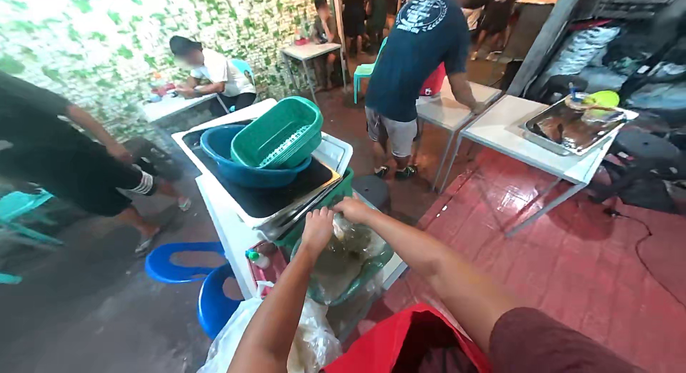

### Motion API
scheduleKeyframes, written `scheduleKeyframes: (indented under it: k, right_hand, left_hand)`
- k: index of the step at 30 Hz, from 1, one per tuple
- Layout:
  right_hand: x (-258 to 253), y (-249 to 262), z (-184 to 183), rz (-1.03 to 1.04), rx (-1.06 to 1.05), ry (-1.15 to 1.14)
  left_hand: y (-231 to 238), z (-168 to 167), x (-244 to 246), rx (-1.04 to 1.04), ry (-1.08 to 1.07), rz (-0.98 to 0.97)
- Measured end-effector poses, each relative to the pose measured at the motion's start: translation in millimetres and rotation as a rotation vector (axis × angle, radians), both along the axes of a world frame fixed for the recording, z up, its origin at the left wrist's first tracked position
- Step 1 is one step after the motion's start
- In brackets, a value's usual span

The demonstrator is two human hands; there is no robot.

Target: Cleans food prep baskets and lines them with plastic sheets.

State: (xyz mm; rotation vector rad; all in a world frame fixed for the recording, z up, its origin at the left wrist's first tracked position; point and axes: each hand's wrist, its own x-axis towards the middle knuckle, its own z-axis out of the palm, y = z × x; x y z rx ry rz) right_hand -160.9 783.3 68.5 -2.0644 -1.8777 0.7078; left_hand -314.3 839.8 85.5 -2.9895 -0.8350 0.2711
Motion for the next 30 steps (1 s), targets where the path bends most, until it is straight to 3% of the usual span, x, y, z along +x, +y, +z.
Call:
scheduleKeyframes:
  k: [6,11,15,20,22,25,27,30]
  right_hand:
    - [-1.7,-2.8,-31.4,-0.020,0.068,0.001]
    - [-25.1,-10.7,-18.9,-0.141,0.273,0.103]
    - [-27.5,-7.4,-17.5,-0.054,0.173,0.150]
    - [-9.8,1.4,-23.8,0.196,0.240,0.028]
    - [-6.1,4.3,-31.3,0.304,0.333,-0.041]
    - [-2.8,7.1,-36.2,0.366,0.411,-0.070]
    - [2.5,2.2,-29.9,0.294,0.345,-0.013]
    - [3.4,-6.0,-31.6,0.139,0.197,0.129]
  left_hand:
    - [8.1,-11.8,-5.7,-0.171,-0.099,0.261]
    - [18.3,-18.7,-9.2,-0.459,-0.328,0.478]
    - [18.6,-24.1,-11.0,-0.744,-0.465,0.683]
    - [6.6,-21.9,-4.9,-0.909,-0.605,0.850]
    - [0.6,-23.4,-2.6,-0.898,-0.620,0.890]
    - [-2.0,-25.1,0.1,-0.705,-0.482,0.898]
    - [-3.9,-25.4,0.0,-0.567,-0.394,0.908]
    - [-16.2,-26.0,1.2,-0.518,-0.353,1.010]
